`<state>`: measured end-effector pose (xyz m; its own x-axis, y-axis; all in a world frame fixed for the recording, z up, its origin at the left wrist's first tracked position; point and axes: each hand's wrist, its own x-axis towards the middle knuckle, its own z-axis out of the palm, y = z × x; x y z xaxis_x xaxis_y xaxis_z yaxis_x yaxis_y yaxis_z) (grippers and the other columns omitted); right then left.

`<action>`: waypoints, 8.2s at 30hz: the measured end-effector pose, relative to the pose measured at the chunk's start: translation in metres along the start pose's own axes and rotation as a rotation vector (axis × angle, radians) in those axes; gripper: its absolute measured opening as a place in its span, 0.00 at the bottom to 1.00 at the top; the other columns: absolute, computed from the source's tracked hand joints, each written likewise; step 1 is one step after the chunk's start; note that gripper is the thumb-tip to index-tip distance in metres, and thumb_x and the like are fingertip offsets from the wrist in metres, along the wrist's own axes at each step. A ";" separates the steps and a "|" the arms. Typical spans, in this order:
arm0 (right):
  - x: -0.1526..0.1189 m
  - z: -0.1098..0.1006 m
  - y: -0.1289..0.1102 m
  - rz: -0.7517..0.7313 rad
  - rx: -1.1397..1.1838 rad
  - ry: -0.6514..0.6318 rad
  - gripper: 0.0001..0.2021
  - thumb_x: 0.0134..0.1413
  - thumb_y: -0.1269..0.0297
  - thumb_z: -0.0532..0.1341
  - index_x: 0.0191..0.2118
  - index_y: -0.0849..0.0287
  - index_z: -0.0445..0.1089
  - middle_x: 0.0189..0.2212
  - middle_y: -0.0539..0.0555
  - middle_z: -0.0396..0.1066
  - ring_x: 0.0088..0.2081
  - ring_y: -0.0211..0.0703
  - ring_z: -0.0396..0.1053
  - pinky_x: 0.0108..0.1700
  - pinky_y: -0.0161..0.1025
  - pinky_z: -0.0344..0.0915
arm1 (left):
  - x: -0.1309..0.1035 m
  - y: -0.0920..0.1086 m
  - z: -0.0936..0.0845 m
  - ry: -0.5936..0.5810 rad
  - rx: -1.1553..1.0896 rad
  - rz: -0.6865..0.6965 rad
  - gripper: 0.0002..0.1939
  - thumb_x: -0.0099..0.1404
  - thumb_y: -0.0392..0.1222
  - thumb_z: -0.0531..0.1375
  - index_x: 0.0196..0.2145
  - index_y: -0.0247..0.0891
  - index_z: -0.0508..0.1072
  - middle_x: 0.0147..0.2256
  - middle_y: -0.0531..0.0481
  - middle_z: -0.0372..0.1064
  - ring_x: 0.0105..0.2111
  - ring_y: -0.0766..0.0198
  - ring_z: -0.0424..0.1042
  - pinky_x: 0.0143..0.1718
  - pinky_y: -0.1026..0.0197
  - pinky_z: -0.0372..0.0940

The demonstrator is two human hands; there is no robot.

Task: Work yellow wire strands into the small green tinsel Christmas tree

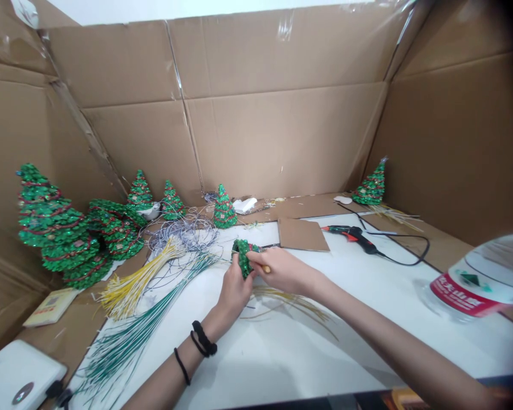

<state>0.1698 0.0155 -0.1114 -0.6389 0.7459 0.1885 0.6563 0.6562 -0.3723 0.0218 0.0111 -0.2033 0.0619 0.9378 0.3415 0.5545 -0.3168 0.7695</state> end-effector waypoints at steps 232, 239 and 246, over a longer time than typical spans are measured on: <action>-0.043 0.053 0.031 -0.203 0.309 0.711 0.20 0.62 0.56 0.38 0.25 0.56 0.57 0.19 0.52 0.59 0.23 0.41 0.58 0.25 0.38 0.56 | 0.008 -0.006 -0.012 -0.197 -0.714 -0.453 0.15 0.50 0.44 0.63 0.35 0.34 0.71 0.33 0.48 0.73 0.34 0.61 0.69 0.38 0.61 0.62; -0.043 0.059 0.031 -0.180 0.451 0.806 0.22 0.63 0.54 0.39 0.22 0.56 0.57 0.16 0.48 0.57 0.18 0.36 0.55 0.22 0.35 0.53 | 0.008 -0.007 -0.011 -0.177 -0.686 -0.451 0.16 0.51 0.43 0.62 0.38 0.35 0.72 0.36 0.47 0.74 0.40 0.57 0.69 0.43 0.59 0.62; -0.042 0.054 0.028 -0.102 0.423 0.761 0.23 0.63 0.53 0.41 0.26 0.57 0.64 0.19 0.51 0.63 0.21 0.37 0.61 0.25 0.35 0.58 | 0.008 -0.005 -0.013 -0.169 -0.648 -0.400 0.15 0.53 0.43 0.60 0.38 0.35 0.72 0.37 0.47 0.74 0.40 0.57 0.70 0.43 0.59 0.62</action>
<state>0.1932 -0.0031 -0.1785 -0.1459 0.6586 0.7382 0.3109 0.7389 -0.5978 0.0093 0.0186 -0.1972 0.1139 0.9906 -0.0755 -0.0306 0.0794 0.9964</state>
